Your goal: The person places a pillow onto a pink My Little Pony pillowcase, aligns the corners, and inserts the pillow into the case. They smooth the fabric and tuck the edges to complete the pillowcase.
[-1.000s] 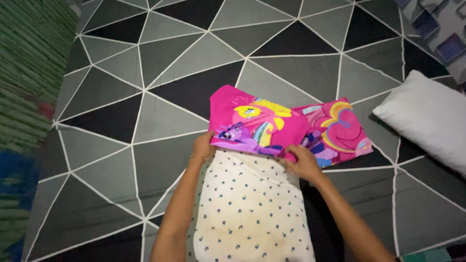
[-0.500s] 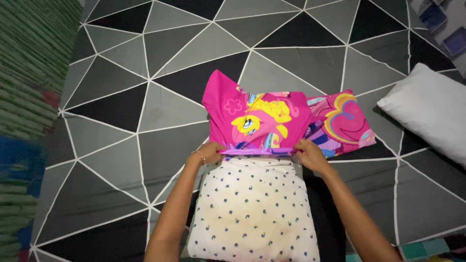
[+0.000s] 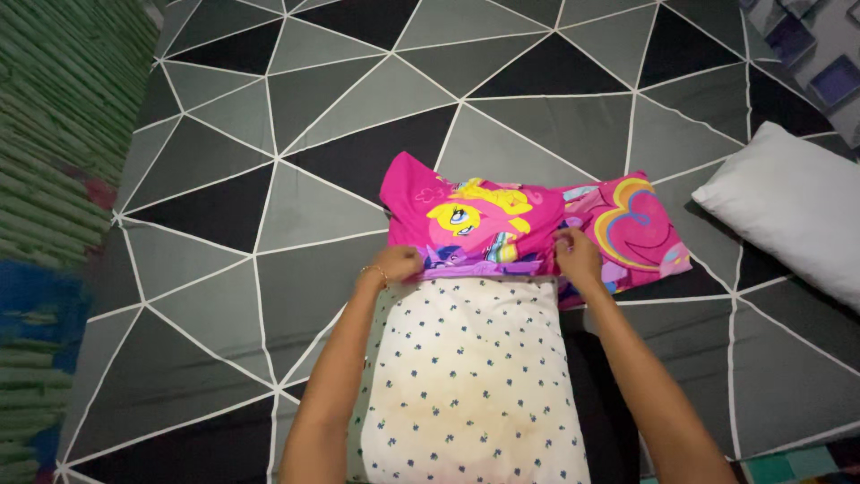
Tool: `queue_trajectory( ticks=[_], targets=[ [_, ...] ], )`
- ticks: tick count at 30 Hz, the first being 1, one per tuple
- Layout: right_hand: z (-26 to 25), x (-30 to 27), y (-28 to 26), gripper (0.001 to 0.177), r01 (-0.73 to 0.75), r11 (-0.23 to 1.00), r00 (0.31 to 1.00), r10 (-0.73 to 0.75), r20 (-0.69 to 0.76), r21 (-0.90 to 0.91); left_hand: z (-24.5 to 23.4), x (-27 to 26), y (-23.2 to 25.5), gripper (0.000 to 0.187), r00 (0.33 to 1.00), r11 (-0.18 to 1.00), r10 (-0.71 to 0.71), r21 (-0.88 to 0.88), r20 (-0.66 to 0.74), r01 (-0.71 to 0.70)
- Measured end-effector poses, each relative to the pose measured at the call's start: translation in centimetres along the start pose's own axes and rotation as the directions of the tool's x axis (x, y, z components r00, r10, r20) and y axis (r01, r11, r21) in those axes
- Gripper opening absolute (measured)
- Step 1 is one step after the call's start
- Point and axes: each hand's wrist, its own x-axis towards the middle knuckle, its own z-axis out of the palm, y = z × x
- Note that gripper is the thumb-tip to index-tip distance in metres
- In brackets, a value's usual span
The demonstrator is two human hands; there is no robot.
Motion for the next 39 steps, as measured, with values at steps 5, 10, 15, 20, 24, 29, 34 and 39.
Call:
queue_trajectory(
  ticks=[5,10,15,20,24,29,34,39],
  targets=[
    [1.1,3.1,-1.1,0.03,-0.203,0.969,0.972,0.183,-0.144,-0.141,-0.7,1.8,1.9,0.035,0.912,0.986,-0.133,0.042,-0.387,0.162],
    [2.4,5.0,-0.4,0.038,-0.315,0.929,0.944,0.286,-0.165,-0.193,-0.3,3.8,2.6,0.044,0.801,0.955,-0.25,-0.004,-0.544,0.296],
    [4.6,4.7,3.5,0.023,-0.346,0.904,0.938,0.334,-0.088,-0.252,0.0,5.2,1.5,0.043,0.781,0.931,-0.297,0.015,-0.55,0.365],
    [4.6,2.2,6.6,0.019,-0.179,0.979,0.982,0.184,0.041,-0.101,1.0,6.2,0.3,0.034,0.793,0.931,-0.294,0.026,-0.534,0.363],
    [3.8,2.5,5.2,0.03,-0.088,0.993,0.994,0.083,-0.07,-0.074,1.7,7.0,-0.2,0.024,0.768,0.922,-0.305,0.026,-0.563,0.385],
    [4.6,5.2,1.6,0.044,-0.371,0.921,0.923,0.352,-0.152,-0.119,1.5,6.4,-0.9,0.016,0.809,0.953,-0.269,-0.022,-0.523,0.303],
    [5.1,5.8,1.5,0.026,-0.357,0.919,0.924,0.323,-0.204,-0.164,1.7,4.5,-2.9,0.012,0.902,0.985,-0.173,-0.067,-0.396,0.16],
    [2.1,2.4,1.6,0.02,-0.119,0.988,0.985,0.105,-0.137,-0.1,2.4,2.4,-6.2,0.014,0.937,0.99,-0.092,-0.13,-0.338,0.05]
  ],
)
